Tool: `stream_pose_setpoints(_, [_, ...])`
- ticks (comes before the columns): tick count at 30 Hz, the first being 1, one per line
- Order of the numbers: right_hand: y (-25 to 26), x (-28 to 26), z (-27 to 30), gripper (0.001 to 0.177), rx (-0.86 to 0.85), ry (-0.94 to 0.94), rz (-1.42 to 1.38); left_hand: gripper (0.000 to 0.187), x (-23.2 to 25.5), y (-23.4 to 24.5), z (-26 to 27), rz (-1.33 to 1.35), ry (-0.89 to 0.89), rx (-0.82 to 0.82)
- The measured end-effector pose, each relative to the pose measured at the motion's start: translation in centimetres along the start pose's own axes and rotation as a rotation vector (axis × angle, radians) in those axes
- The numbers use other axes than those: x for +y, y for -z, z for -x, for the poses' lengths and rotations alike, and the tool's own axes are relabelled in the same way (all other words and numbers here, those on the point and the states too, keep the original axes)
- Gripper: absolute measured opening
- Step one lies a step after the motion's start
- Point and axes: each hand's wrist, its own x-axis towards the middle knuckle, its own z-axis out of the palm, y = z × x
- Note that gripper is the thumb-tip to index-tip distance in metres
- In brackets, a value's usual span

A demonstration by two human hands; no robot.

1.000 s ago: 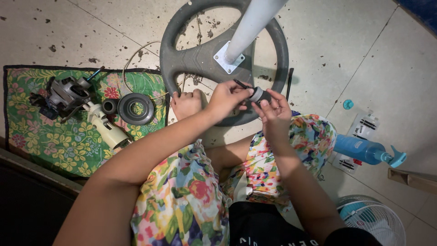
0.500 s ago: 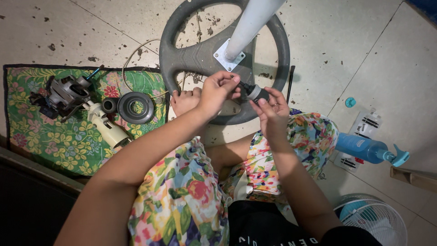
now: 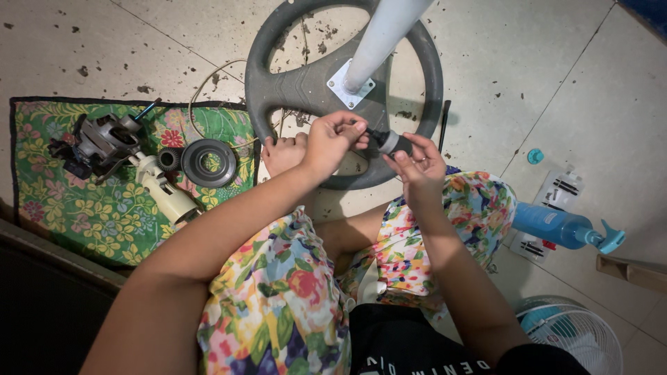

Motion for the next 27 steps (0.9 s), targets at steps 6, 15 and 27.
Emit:
stream_pose_setpoints(6, [0.5, 2.1, -2.8, 0.048, 0.067, -0.121, 0.051, 0.022, -1.3, 2.6, -0.5, 0.018, 0.166, 0.053])
stream_pose_setpoints(15, [-1.6, -1.0, -6.1, 0.044, -0.053, 0.412, 0.835, 0.028, -5.1, 8.5, 1.8, -0.559, 0.221, -0.291])
stream_pose_setpoints(27, [-4.3, -2.5, -6.6, 0.046, -0.077, 0.505, 1.138, 0.022, -4.2, 7.1, 3.6, -1.222, -0.089, -0.546])
